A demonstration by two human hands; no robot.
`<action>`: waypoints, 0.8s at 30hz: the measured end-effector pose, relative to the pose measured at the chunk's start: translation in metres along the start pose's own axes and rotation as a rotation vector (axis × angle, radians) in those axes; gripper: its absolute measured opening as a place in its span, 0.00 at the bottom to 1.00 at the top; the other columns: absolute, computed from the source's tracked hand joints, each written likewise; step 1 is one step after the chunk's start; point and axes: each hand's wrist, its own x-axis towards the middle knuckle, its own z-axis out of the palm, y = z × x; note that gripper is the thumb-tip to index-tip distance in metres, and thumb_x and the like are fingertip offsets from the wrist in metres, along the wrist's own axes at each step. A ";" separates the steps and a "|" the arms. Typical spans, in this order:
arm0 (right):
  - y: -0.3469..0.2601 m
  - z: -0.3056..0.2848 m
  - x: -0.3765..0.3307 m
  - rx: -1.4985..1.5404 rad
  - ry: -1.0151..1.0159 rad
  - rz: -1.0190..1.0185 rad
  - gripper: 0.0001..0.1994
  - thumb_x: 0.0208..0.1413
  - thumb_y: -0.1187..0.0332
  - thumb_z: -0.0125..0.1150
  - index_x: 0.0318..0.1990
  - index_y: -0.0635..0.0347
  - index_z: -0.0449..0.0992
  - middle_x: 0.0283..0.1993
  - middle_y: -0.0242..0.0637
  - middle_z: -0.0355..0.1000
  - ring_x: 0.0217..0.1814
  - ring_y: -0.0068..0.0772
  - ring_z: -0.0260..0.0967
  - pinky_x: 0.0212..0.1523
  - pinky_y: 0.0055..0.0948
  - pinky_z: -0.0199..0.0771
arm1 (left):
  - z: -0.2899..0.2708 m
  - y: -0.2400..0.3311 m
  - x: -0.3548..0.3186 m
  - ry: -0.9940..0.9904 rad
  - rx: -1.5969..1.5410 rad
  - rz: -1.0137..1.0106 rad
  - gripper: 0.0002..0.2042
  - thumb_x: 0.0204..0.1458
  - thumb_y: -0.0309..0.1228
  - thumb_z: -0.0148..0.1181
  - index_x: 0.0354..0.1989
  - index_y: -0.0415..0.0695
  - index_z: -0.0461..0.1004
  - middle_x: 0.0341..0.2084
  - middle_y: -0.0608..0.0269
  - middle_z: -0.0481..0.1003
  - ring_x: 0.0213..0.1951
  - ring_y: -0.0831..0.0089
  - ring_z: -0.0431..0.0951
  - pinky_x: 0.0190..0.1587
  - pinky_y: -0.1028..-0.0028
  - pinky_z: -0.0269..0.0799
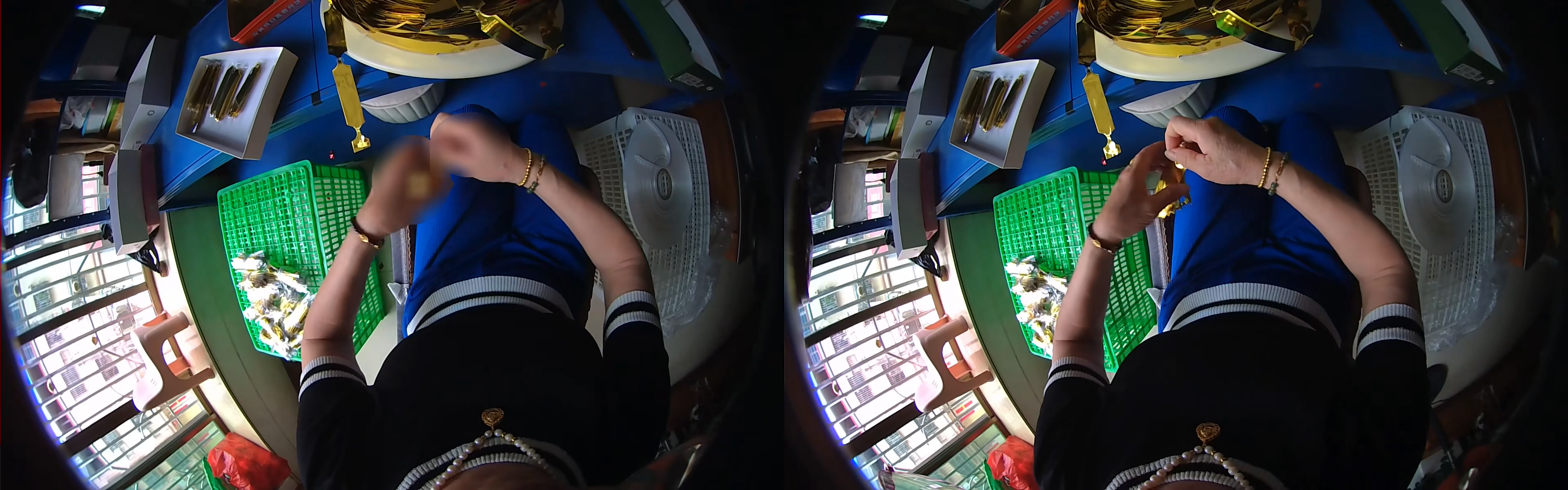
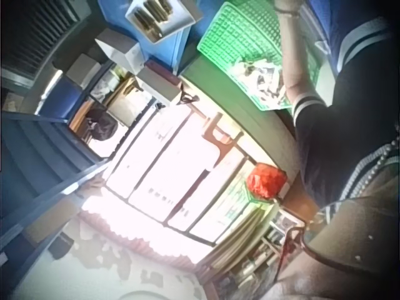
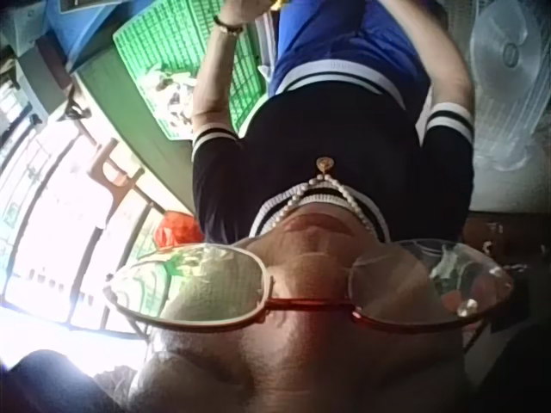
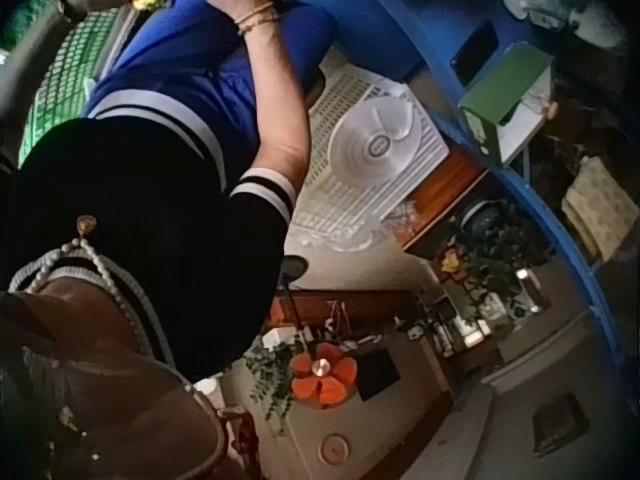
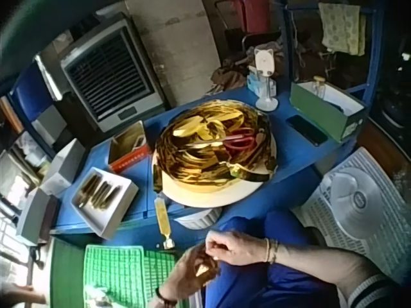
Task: Cutting gold ribbons and arranging gold-colored decorative plates into boxes.
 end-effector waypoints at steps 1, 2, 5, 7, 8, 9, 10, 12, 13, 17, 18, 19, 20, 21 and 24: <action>-0.002 -0.005 -0.002 -0.012 -0.111 -0.024 0.06 0.53 0.74 0.53 0.28 0.63 0.63 0.20 0.35 0.66 0.21 0.21 0.62 0.23 0.21 0.62 | -0.011 0.002 0.001 -0.076 -0.070 -0.011 0.30 0.40 0.31 0.67 0.52 0.35 0.60 0.41 0.54 0.71 0.46 0.63 0.71 0.48 0.68 0.66; -0.005 -0.008 -0.002 -0.022 -0.221 -0.049 0.06 0.53 0.74 0.53 0.28 0.63 0.63 0.20 0.35 0.65 0.20 0.22 0.61 0.23 0.22 0.62 | -0.020 0.005 0.004 -0.152 -0.140 -0.021 0.30 0.41 0.31 0.67 0.52 0.36 0.61 0.41 0.54 0.71 0.47 0.66 0.71 0.49 0.69 0.65; -0.021 -0.012 0.000 -0.065 -0.347 -0.089 0.06 0.52 0.73 0.54 0.28 0.61 0.63 0.19 0.34 0.65 0.19 0.25 0.61 0.22 0.23 0.61 | -0.026 -0.006 0.009 -0.423 -0.453 -0.075 0.19 0.49 0.30 0.60 0.48 0.37 0.67 0.39 0.58 0.73 0.42 0.74 0.72 0.46 0.75 0.66; -0.024 -0.013 0.000 -0.185 -0.412 -0.106 0.07 0.51 0.73 0.56 0.30 0.61 0.63 0.18 0.36 0.65 0.20 0.28 0.64 0.22 0.24 0.63 | -0.016 -0.010 0.010 -0.468 -0.529 -0.123 0.16 0.51 0.31 0.57 0.47 0.38 0.67 0.37 0.60 0.74 0.39 0.77 0.73 0.43 0.78 0.67; -0.024 -0.012 0.001 -0.184 -0.409 -0.104 0.07 0.51 0.73 0.56 0.30 0.61 0.63 0.18 0.36 0.65 0.20 0.28 0.64 0.22 0.24 0.63 | -0.010 -0.010 0.007 -0.437 -0.629 -0.099 0.14 0.54 0.32 0.53 0.46 0.37 0.67 0.36 0.60 0.74 0.38 0.77 0.73 0.42 0.79 0.68; -0.024 -0.011 0.000 -0.193 -0.340 -0.072 0.07 0.50 0.72 0.56 0.30 0.60 0.63 0.21 0.37 0.68 0.23 0.31 0.69 0.23 0.25 0.66 | -0.004 -0.009 0.006 -0.404 -0.730 -0.073 0.14 0.57 0.33 0.49 0.46 0.37 0.67 0.35 0.59 0.74 0.36 0.77 0.74 0.41 0.79 0.68; -0.023 -0.011 0.000 -0.201 -0.272 -0.040 0.07 0.50 0.70 0.56 0.30 0.60 0.63 0.23 0.39 0.71 0.26 0.34 0.73 0.24 0.26 0.70 | 0.000 -0.008 0.006 -0.406 -0.731 -0.072 0.14 0.57 0.33 0.49 0.46 0.37 0.67 0.35 0.59 0.74 0.36 0.77 0.74 0.41 0.79 0.68; -0.009 -0.006 -0.007 -0.266 -0.116 -0.143 0.09 0.51 0.70 0.57 0.35 0.61 0.65 0.26 0.40 0.73 0.28 0.36 0.74 0.25 0.28 0.71 | 0.004 -0.002 0.006 -0.196 -0.661 -0.184 0.14 0.60 0.35 0.42 0.43 0.37 0.68 0.31 0.61 0.75 0.31 0.78 0.74 0.34 0.81 0.68; -0.004 -0.001 -0.011 -0.245 0.064 -0.127 0.10 0.51 0.69 0.58 0.37 0.61 0.65 0.26 0.40 0.73 0.28 0.36 0.74 0.26 0.29 0.71 | 0.008 0.008 0.007 -0.085 -0.598 -0.183 0.13 0.60 0.34 0.41 0.42 0.38 0.68 0.29 0.63 0.74 0.28 0.81 0.72 0.31 0.83 0.66; 0.010 0.024 -0.026 -0.237 0.308 -0.070 0.11 0.52 0.66 0.57 0.38 0.65 0.69 0.28 0.43 0.72 0.29 0.41 0.72 0.28 0.30 0.70 | 0.025 0.000 0.010 0.206 -0.604 -0.160 0.09 0.59 0.31 0.42 0.39 0.40 0.67 0.22 0.66 0.71 0.21 0.84 0.67 0.22 0.84 0.62; 0.010 0.029 -0.027 -0.232 0.304 -0.069 0.11 0.53 0.66 0.56 0.37 0.65 0.70 0.29 0.44 0.72 0.28 0.42 0.71 0.28 0.31 0.69 | 0.030 0.000 0.010 0.204 -0.604 -0.163 0.09 0.59 0.31 0.42 0.39 0.40 0.67 0.22 0.66 0.71 0.21 0.84 0.67 0.22 0.84 0.62; 0.008 0.033 -0.029 -0.140 0.327 -0.010 0.10 0.54 0.66 0.54 0.35 0.66 0.71 0.29 0.45 0.71 0.27 0.44 0.69 0.27 0.31 0.68 | 0.035 0.001 0.009 0.221 -0.549 -0.141 0.08 0.58 0.30 0.42 0.39 0.40 0.67 0.22 0.66 0.71 0.21 0.84 0.66 0.21 0.84 0.61; 0.009 0.036 -0.029 -0.139 0.328 -0.007 0.10 0.54 0.66 0.54 0.35 0.66 0.71 0.29 0.45 0.71 0.27 0.44 0.69 0.27 0.31 0.68 | 0.040 0.002 0.007 0.237 -0.494 -0.118 0.08 0.58 0.29 0.43 0.39 0.39 0.67 0.22 0.66 0.71 0.20 0.84 0.66 0.21 0.84 0.61; 0.010 0.039 -0.027 -0.131 0.394 -0.052 0.10 0.54 0.67 0.54 0.34 0.67 0.71 0.29 0.45 0.71 0.27 0.43 0.70 0.27 0.30 0.68 | 0.044 0.002 0.005 0.259 -0.490 -0.136 0.07 0.58 0.27 0.43 0.37 0.38 0.67 0.20 0.67 0.70 0.19 0.85 0.65 0.20 0.83 0.60; 0.010 0.035 -0.029 -0.022 0.390 0.029 0.10 0.54 0.67 0.54 0.33 0.67 0.73 0.28 0.43 0.71 0.27 0.38 0.70 0.27 0.28 0.69 | 0.054 -0.003 0.007 0.349 -0.433 0.023 0.06 0.58 0.27 0.43 0.35 0.38 0.67 0.18 0.67 0.70 0.18 0.84 0.64 0.20 0.83 0.60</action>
